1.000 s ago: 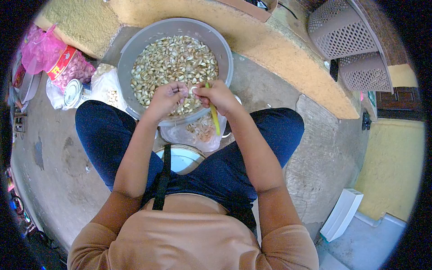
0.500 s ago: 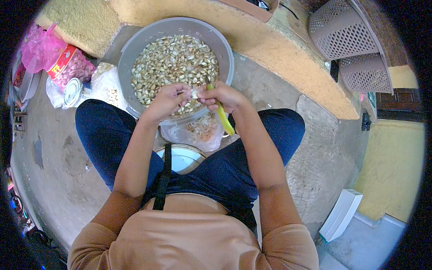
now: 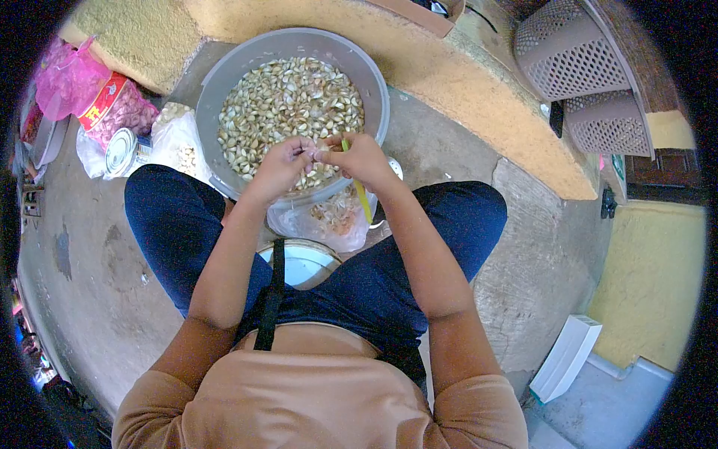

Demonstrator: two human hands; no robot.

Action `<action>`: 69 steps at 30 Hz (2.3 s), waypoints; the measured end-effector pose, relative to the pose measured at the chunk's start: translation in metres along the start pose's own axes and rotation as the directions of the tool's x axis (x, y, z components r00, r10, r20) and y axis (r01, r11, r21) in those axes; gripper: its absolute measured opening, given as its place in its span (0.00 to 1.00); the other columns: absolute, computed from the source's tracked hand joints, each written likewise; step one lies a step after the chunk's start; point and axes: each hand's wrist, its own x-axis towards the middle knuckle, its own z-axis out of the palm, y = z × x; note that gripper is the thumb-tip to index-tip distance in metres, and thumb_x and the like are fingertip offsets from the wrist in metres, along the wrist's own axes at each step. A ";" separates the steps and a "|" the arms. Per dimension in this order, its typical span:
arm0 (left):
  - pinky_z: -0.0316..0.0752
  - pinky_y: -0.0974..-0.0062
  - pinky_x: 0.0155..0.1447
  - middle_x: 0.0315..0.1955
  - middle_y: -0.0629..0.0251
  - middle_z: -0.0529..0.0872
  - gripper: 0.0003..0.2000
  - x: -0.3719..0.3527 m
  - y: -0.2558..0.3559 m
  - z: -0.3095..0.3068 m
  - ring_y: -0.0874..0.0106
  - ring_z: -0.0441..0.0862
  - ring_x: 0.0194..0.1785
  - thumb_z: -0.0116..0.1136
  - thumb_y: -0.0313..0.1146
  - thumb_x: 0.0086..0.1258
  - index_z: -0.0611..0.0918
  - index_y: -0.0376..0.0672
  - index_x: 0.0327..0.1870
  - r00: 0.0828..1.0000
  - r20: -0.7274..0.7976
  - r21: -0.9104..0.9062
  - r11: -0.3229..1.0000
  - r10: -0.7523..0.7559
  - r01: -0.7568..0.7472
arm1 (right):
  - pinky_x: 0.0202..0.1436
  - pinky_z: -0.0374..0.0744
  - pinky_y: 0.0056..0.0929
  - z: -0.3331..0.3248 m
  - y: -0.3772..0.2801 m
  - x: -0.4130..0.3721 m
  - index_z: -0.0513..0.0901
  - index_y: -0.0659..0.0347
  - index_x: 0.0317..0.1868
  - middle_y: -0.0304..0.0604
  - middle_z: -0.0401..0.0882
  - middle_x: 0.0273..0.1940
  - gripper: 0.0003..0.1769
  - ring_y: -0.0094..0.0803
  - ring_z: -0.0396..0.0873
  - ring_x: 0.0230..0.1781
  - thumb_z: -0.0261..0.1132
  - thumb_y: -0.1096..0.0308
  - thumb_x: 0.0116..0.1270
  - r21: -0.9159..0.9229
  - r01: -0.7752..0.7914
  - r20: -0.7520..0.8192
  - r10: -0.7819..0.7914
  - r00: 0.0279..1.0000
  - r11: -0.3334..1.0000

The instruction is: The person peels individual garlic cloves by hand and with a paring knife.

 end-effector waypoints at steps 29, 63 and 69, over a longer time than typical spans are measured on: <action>0.66 0.82 0.21 0.22 0.67 0.78 0.06 0.005 -0.051 -0.014 0.79 0.72 0.21 0.54 0.29 0.53 0.79 0.37 0.29 0.932 0.190 0.157 0.947 -0.308 0.281 | 0.16 0.63 0.17 -0.038 -0.003 -0.003 0.74 0.66 0.34 0.31 0.67 0.18 0.08 0.15 0.61 0.14 0.60 0.69 0.57 0.407 -0.144 0.179 0.076 0.981 0.902; 0.52 0.93 0.13 0.24 0.75 0.71 0.14 -0.005 -0.004 -0.003 0.88 0.66 0.23 0.50 0.35 0.64 0.72 0.38 0.47 0.982 0.029 -0.705 0.692 -0.187 0.152 | 0.23 0.71 0.24 0.014 -0.010 -0.017 0.70 0.69 0.42 0.44 0.74 0.23 0.23 0.26 0.74 0.21 0.64 0.59 0.53 -0.304 0.244 -0.053 -0.272 0.961 0.921; 0.53 0.95 0.13 0.24 0.75 0.68 0.16 -0.007 0.003 -0.013 0.89 0.63 0.23 0.50 0.34 0.63 0.70 0.37 0.49 0.987 0.127 -0.797 0.582 -0.096 0.160 | 0.31 0.72 0.27 0.000 -0.009 -0.016 0.67 0.67 0.42 0.45 0.73 0.25 0.24 0.28 0.74 0.28 0.63 0.57 0.55 -0.202 0.310 0.085 -0.298 0.951 0.929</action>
